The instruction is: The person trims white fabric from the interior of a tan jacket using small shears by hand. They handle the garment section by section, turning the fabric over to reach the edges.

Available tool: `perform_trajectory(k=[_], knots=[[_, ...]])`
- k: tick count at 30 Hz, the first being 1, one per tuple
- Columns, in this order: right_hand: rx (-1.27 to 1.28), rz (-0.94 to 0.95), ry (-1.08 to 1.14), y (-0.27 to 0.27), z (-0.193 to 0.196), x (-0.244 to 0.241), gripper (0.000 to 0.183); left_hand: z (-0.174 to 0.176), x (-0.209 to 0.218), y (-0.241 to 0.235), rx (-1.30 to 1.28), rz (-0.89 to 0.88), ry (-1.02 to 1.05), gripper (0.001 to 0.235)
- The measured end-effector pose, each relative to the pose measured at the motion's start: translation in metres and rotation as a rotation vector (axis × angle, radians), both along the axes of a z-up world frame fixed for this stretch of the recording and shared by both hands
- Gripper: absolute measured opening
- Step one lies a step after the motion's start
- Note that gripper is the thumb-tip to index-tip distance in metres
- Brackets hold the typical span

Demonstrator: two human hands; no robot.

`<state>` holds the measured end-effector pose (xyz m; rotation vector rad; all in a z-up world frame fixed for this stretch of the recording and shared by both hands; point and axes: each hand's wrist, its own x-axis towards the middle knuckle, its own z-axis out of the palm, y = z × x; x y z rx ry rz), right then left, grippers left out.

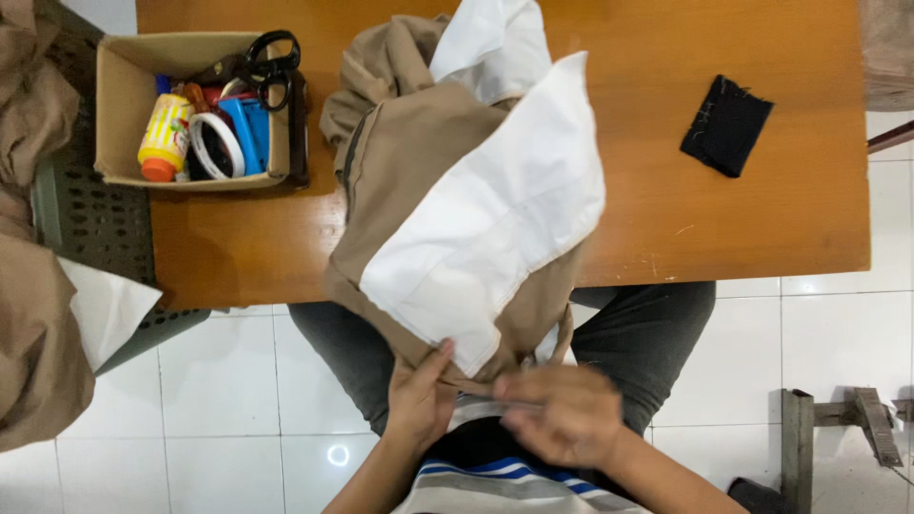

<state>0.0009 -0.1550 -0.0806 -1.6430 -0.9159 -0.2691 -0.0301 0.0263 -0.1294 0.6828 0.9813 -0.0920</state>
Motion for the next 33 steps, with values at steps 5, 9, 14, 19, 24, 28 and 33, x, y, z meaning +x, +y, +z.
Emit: perform_trajectory(k=[5, 9, 14, 19, 24, 28, 33], knots=[[0.196, -0.826, 0.546, -0.025, -0.026, 0.069, 0.042, -0.019, -0.010, 0.028, 0.031, 0.230, -0.053, 0.071], [0.191, -0.675, 0.738, -0.046, -0.069, 0.129, 0.049, -0.038, -0.021, 0.059, 0.175, 0.199, -0.069, 0.065], [0.262, -0.623, 0.747, -0.028, -0.032, 0.126, 0.057, -0.032, -0.026, 0.079, 0.188, 0.266, -0.010, 0.062], [0.176, -0.736, 0.421, -0.026, -0.015, 0.108, 0.061, -0.065, -0.043, 0.096, 0.222, 0.353, 0.056, 0.057], [0.066, -0.716, 0.181, -0.030, 0.004, 0.098, 0.061, -0.033, -0.033, 0.094, 0.277, 0.376, 0.103, 0.051], [0.024, -0.544, 0.031, -0.023, 0.017, 0.091, 0.055, -0.027, -0.021, 0.092, 0.706, 0.160, -0.002, 0.061], [-0.030, -0.464, -0.005, -0.022, 0.008, 0.076, 0.053, 0.029, 0.002, 0.077, 1.581, 0.189, -0.343, 0.088]])
